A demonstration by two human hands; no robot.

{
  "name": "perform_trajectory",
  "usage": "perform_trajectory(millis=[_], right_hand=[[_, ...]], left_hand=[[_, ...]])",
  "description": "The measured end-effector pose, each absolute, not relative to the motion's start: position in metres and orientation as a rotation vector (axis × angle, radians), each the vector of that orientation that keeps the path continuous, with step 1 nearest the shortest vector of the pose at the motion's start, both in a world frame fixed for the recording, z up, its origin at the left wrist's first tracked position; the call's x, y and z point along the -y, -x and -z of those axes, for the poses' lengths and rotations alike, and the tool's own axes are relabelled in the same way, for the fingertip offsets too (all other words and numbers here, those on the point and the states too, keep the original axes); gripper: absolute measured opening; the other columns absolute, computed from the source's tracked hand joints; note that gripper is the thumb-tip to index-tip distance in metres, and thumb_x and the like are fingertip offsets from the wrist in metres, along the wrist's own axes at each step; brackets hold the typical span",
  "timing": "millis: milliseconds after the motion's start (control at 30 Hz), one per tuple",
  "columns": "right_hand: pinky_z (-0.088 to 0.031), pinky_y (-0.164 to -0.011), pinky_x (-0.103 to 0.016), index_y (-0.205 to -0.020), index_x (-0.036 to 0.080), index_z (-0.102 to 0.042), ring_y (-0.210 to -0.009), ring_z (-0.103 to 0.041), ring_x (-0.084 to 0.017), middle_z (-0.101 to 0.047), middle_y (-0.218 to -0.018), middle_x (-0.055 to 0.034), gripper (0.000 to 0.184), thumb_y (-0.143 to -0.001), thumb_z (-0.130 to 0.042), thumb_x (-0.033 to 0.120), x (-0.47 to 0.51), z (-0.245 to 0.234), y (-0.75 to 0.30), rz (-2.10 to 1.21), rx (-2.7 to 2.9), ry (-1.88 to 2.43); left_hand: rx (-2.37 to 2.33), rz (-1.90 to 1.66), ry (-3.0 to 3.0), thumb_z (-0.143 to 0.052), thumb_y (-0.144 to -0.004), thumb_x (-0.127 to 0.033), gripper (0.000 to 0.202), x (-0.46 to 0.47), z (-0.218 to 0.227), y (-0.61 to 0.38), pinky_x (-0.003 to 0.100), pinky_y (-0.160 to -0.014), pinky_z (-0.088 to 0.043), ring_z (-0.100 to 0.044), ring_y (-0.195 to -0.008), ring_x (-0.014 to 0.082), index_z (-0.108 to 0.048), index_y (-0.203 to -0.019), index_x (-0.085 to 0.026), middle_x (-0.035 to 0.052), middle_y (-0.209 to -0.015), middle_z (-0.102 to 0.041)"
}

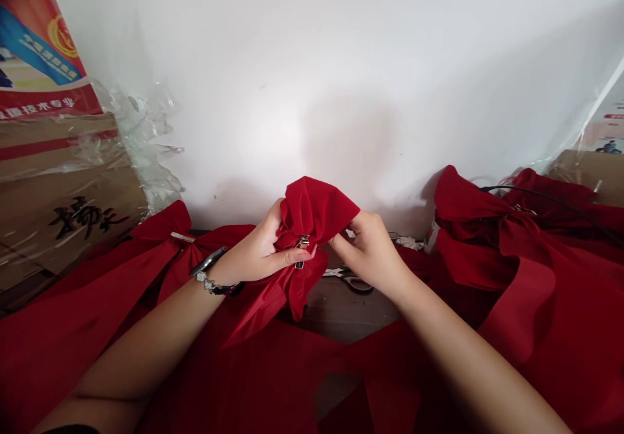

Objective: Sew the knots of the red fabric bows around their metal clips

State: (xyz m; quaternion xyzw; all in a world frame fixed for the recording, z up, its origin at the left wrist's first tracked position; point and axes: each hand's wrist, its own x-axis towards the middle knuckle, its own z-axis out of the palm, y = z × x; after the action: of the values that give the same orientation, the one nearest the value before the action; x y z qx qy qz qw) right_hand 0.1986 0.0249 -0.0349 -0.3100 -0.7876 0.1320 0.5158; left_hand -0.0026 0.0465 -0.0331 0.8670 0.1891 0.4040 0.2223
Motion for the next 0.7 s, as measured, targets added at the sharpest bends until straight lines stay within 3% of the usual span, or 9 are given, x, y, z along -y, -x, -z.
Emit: perform_trajectory(millis=[333,400,500,600,700], right_hand=[[-0.053,-0.068,-0.028,-0.085,0.019,-0.066,-0.071,-0.063,-0.014,-0.068,-0.079,-0.0019,0.009,-0.087,-0.062,0.028,-0.021,0.029,-0.201,-0.841,1.831,0.569],[-0.051,-0.063,-0.026,-0.083,0.019,-0.068,-0.067,-0.062,-0.014,-0.068,-0.075,-0.0022,0.011,-0.087,-0.062,0.027,-0.018,0.023,-0.208,-0.669,1.970,0.656],[-0.047,-0.062,-0.028,-0.075,0.018,-0.067,-0.063,-0.059,-0.014,-0.067,-0.070,-0.0030,0.012,-0.085,-0.064,0.023,-0.009,0.015,-0.213,0.008,2.035,0.799],[-0.048,-0.074,-0.034,-0.088,0.018,-0.067,-0.077,-0.063,-0.019,-0.070,-0.084,-0.0061,0.004,-0.083,-0.067,0.020,-0.002,0.014,-0.209,0.592,1.969,0.710],[-0.047,-0.081,-0.038,-0.099,0.019,-0.066,-0.095,-0.060,-0.023,-0.069,-0.102,-0.0086,0.013,-0.086,-0.065,0.017,-0.002,0.017,-0.201,0.755,2.106,0.575]], left_hand=[[-0.579,-1.110,-2.310,-0.060,-0.088,-0.041,0.045,-0.046,0.031,0.005,0.034,-0.085,-0.050,-0.059,-0.096,0.0188,-0.037,-0.120,-0.021,0.0057,-0.107,-0.057],[-0.595,-1.114,-2.297,-0.061,-0.087,-0.042,0.045,-0.045,0.030,0.004,0.035,-0.087,-0.049,-0.059,-0.098,0.0200,-0.038,-0.118,-0.020,0.0065,-0.108,-0.057],[-0.681,-1.079,-2.236,-0.062,-0.086,-0.044,0.045,-0.043,0.030,0.000,0.036,-0.083,-0.050,-0.060,-0.096,0.0215,-0.039,-0.115,-0.020,0.0070,-0.104,-0.058],[-0.752,-1.066,-2.203,-0.060,-0.086,-0.044,0.041,-0.042,0.033,-0.003,0.037,-0.085,-0.050,-0.059,-0.100,0.0233,-0.039,-0.113,-0.020,0.0084,-0.108,-0.057],[-0.778,-1.066,-2.272,-0.060,-0.086,-0.036,0.038,-0.042,0.035,-0.005,0.039,-0.090,-0.048,-0.057,-0.106,0.0250,-0.039,-0.115,-0.022,0.0085,-0.112,-0.056]])
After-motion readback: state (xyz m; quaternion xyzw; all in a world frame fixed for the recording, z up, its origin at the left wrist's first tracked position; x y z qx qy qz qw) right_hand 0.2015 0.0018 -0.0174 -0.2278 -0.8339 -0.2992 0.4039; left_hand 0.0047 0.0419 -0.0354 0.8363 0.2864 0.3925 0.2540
